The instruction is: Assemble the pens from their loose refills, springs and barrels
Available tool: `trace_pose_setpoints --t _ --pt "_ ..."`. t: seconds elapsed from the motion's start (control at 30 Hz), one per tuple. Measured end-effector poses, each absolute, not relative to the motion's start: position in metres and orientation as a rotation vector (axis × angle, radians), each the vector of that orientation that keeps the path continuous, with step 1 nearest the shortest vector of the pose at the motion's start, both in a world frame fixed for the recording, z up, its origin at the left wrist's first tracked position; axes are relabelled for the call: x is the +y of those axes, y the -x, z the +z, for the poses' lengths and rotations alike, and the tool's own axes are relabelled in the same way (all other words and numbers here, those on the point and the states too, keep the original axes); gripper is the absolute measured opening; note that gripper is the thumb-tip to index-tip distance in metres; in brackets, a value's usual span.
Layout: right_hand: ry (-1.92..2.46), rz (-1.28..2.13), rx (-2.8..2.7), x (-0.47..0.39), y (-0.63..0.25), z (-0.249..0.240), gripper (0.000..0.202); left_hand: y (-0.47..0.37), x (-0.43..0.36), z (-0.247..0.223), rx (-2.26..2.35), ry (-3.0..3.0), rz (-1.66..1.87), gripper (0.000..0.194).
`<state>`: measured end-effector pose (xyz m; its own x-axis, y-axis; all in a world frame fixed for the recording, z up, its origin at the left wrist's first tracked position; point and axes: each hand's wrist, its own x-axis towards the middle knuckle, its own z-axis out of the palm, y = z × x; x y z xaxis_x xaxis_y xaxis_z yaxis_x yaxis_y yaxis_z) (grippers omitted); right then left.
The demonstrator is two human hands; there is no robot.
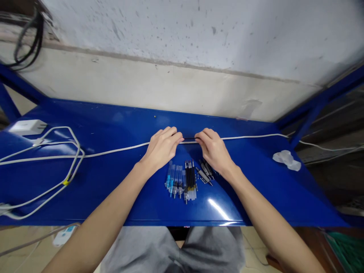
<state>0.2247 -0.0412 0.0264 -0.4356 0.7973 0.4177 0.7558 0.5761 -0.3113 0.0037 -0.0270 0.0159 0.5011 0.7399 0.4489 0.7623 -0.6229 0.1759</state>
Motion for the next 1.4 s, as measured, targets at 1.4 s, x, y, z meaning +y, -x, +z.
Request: trace_pose_setpoints --t 1.4 --pt "1.356 0.952 -2.400 -0.052 -0.274 0.064 0.013 0.003 -0.024 0.008 -1.449 2.751 -0.926 0.029"
